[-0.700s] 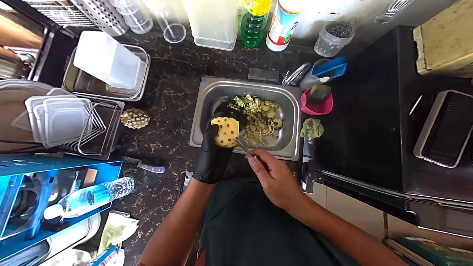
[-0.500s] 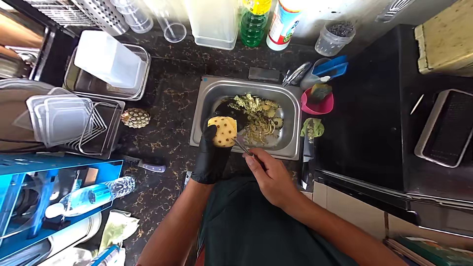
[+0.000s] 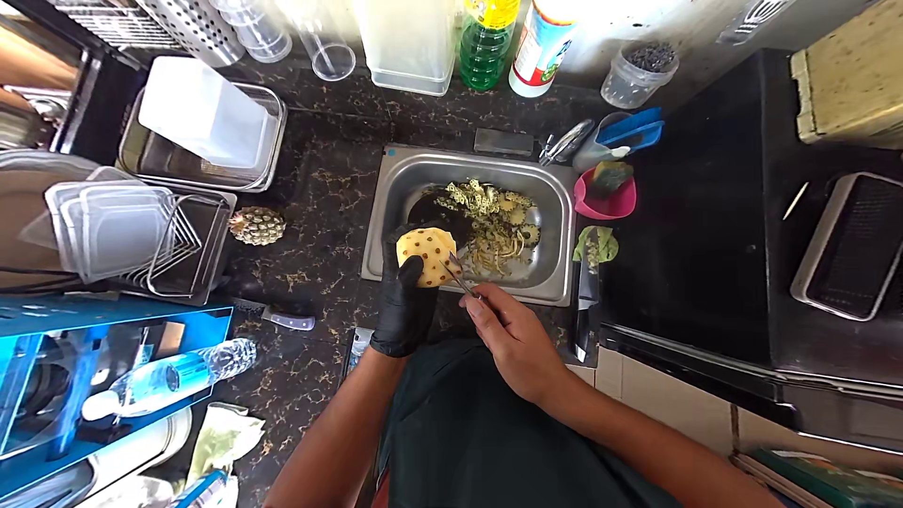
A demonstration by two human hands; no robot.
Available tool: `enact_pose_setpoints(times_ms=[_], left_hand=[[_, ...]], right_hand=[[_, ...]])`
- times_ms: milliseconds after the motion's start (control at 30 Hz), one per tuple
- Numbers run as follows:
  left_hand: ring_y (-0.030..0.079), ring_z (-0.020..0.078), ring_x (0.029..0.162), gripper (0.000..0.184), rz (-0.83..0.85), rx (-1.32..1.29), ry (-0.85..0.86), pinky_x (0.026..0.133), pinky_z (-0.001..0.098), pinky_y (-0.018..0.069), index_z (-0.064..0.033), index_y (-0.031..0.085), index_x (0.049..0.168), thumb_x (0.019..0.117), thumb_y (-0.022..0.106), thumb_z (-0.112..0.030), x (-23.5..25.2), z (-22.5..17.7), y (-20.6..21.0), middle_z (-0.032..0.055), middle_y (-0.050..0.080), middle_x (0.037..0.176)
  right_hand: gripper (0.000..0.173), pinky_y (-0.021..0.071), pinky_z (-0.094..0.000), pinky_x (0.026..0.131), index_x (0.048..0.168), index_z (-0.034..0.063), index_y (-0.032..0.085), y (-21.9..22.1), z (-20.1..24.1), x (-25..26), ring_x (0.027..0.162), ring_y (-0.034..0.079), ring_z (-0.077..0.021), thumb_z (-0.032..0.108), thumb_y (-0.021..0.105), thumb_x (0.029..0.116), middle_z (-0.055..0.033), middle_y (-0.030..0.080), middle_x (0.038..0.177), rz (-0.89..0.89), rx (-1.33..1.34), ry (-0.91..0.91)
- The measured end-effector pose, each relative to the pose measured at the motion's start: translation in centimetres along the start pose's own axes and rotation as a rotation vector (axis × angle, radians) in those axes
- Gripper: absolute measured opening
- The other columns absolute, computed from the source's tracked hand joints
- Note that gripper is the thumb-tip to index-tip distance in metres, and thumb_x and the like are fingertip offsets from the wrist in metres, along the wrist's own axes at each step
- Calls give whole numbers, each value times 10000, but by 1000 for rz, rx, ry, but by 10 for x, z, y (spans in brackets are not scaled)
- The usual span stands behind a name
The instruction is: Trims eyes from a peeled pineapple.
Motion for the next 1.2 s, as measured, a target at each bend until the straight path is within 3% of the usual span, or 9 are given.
enact_pose_setpoints(times_ms=[267, 367, 567, 633, 700, 767, 867, 967, 1200], left_hand=[[683, 191, 1040, 621, 55, 198, 3, 866, 414, 595, -261, 463, 1371, 821, 745, -196, 0, -3, -2, 43, 656, 1235], [671, 206, 1051, 659, 111, 304, 49, 865, 409, 588, -244, 524, 1338, 757, 835, -229, -3, 3, -1, 59, 651, 1268], [618, 233, 1213, 740, 2, -192, -85, 1040, 454, 522, -254, 356, 1483, 876, 774, -333, 5, 11, -13, 79, 597, 1341], [600, 309, 1247, 692, -94, -367, -151, 1052, 533, 504, -201, 458, 1451, 863, 786, -358, 5, 15, -24, 139, 600, 1358], [574, 352, 1268, 643, -109, -434, -164, 1060, 585, 479, -140, 488, 1402, 874, 775, -370, 6, 14, -30, 178, 574, 1370], [589, 347, 1245, 655, -137, -430, -156, 1049, 560, 495, -112, 495, 1386, 863, 770, -393, 9, 13, -30, 189, 582, 1351], [602, 303, 1215, 637, -196, -391, -140, 1024, 477, 525, -119, 456, 1403, 951, 611, -542, 12, 14, -29, 171, 580, 1336], [627, 290, 1167, 543, -181, -425, -149, 1005, 482, 535, -110, 501, 1346, 933, 671, -418, 12, 15, -17, 162, 613, 1264], [675, 255, 1068, 555, -59, -365, -79, 949, 464, 562, -100, 542, 1275, 826, 791, -311, 3, 13, -5, 139, 664, 1161]], right_hand=[[362, 421, -256, 496, 1182, 136, 652, 0, 1, 2, 551, 469, -80, 394, 411, 1105, 38, 491, 701, 9, -12, 26], [354, 431, -266, 493, 1159, 127, 655, 0, 3, 8, 551, 477, -99, 390, 424, 1106, 19, 521, 716, 5, 78, 54], [358, 448, -243, 467, 1226, 42, 627, -17, 3, 9, 544, 493, -75, 305, 414, 1109, 21, 549, 720, -81, 187, -52], [385, 481, -285, 474, 1239, 25, 610, -38, -28, 19, 550, 522, -107, 316, 395, 1109, -6, 566, 728, -137, 19, 4], [458, 533, -483, 689, 1233, 69, 610, -46, -90, 30, 746, 619, -249, 445, 388, 1096, -102, 623, 865, 26, -310, 341], [491, 529, -549, 842, 1285, 98, 619, -43, -112, 27, 926, 667, -286, 486, 392, 1090, -130, 680, 1008, 115, -419, 473], [447, 512, -367, 607, 1248, 120, 641, -30, -49, 21, 653, 571, -141, 465, 406, 1089, -14, 590, 781, -13, -289, 129], [422, 505, -296, 552, 1240, 110, 661, -15, 12, 17, 602, 552, -81, 434, 433, 1094, 24, 590, 738, -36, -248, -126], [400, 467, -245, 550, 1251, 127, 655, -4, 19, 10, 607, 515, -49, 416, 427, 1098, 44, 563, 748, -8, -244, -110]])
Point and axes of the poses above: each hand's wrist, its own x-axis towards the middle knuckle, its own y-axis out of the palm, z = x × y, the point moved 10 cm from there along x, towards the middle knuckle
